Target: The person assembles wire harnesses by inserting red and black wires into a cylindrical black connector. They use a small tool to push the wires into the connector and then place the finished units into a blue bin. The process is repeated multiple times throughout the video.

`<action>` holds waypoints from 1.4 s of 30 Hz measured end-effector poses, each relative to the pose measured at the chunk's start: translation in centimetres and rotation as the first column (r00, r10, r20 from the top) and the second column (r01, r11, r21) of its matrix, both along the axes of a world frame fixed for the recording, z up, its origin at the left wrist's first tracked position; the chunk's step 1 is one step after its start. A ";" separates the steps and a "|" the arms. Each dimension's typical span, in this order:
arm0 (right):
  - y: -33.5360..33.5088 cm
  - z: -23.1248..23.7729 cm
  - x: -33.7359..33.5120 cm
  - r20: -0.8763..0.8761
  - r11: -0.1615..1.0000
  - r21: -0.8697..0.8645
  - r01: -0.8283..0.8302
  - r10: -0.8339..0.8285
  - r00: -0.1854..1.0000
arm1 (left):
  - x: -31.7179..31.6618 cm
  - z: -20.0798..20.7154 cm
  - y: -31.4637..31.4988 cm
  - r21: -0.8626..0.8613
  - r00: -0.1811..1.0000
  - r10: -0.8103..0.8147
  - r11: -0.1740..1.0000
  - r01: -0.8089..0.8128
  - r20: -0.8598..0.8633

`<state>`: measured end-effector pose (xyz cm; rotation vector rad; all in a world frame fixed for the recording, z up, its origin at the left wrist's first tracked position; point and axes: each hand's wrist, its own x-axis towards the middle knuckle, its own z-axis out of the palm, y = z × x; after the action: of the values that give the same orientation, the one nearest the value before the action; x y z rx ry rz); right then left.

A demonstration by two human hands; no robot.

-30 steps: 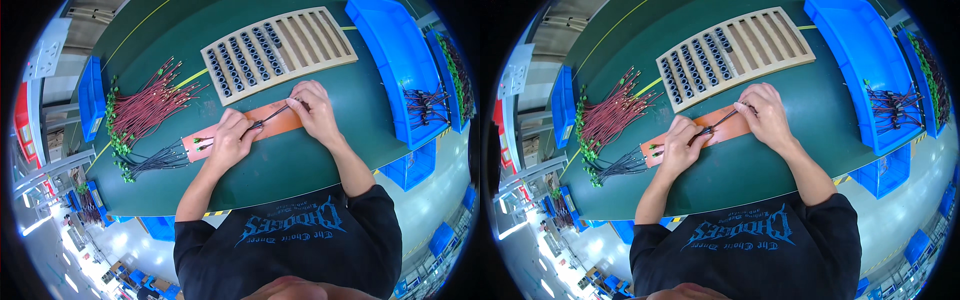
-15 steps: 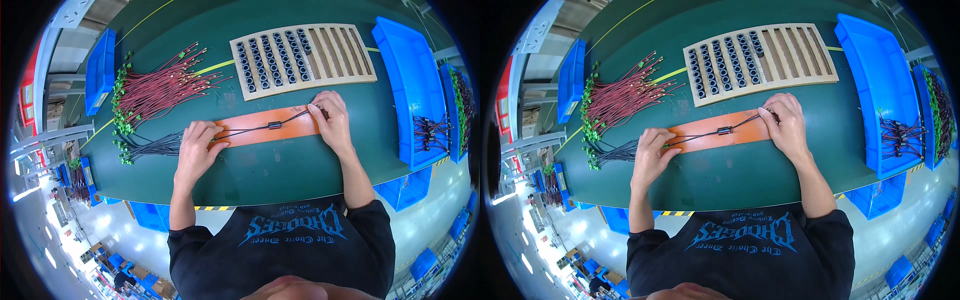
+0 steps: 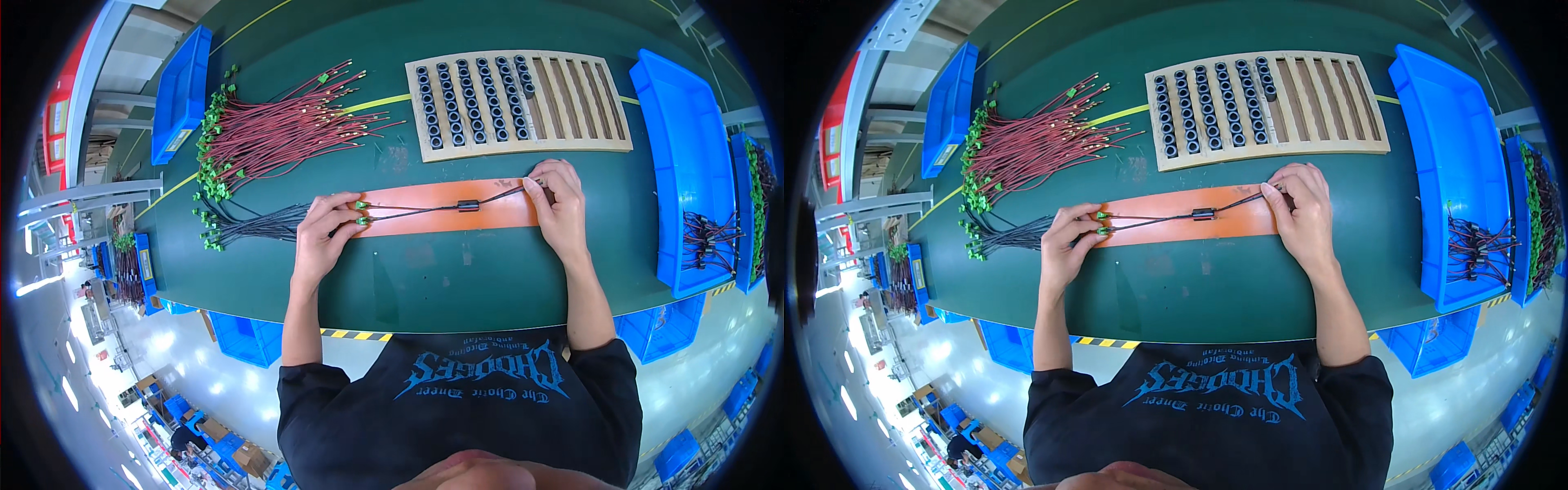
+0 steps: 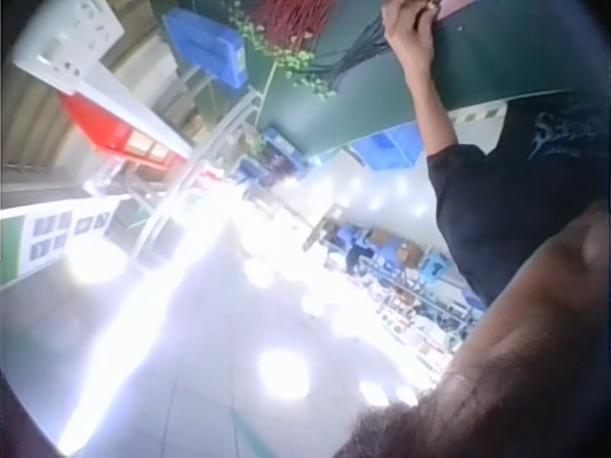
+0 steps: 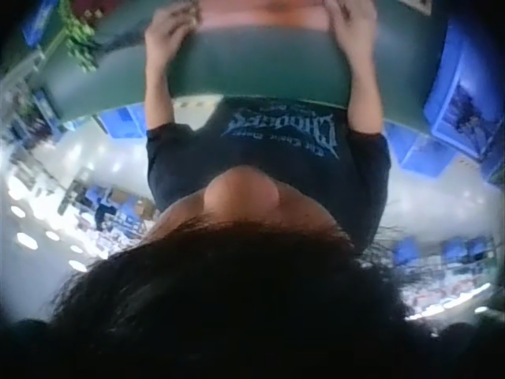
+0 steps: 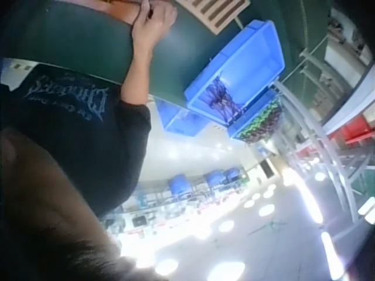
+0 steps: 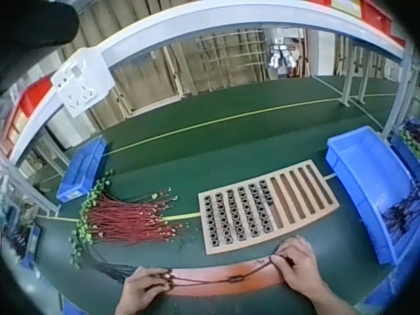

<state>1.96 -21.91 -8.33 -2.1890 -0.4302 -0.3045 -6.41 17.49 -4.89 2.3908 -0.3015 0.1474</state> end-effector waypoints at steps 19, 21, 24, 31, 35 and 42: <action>-0.2 -0.4 -0.1 0.015 0.999 -0.040 -0.012 0.013 1.000 | -1.2 4.4 -3.6 -0.185 0.966 0.129 0.968 -0.172 -0.223; -0.1 -0.3 -0.1 0.016 0.999 -0.038 -0.014 0.015 1.000 | -1.8 4.6 -4.0 -0.181 0.965 0.151 0.965 -0.191 -0.216; -0.1 -0.3 -0.1 0.016 0.999 -0.035 -0.010 0.010 1.000 | -2.4 3.7 -4.0 -0.184 0.961 0.179 0.958 -0.219 -0.213; -0.2 -0.5 -0.1 0.011 1.000 -0.019 -0.011 0.011 1.000 | -2.7 1.3 -3.5 -0.196 0.955 0.203 0.949 -0.246 -0.216; -0.2 -0.5 -0.1 0.016 1.000 -0.020 -0.009 0.009 1.000 | -1.7 1.1 -3.2 -0.063 0.975 0.172 0.984 -0.164 0.139; -0.1 -0.6 0.0 0.013 1.000 -0.013 -0.010 0.010 1.000 | -0.6 0.5 -2.9 -0.031 0.974 0.187 0.982 -0.185 0.128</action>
<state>1.92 -22.02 -8.89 -2.1979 -0.4521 -0.3117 -6.97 14.61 -4.38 2.3922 -0.1344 0.3923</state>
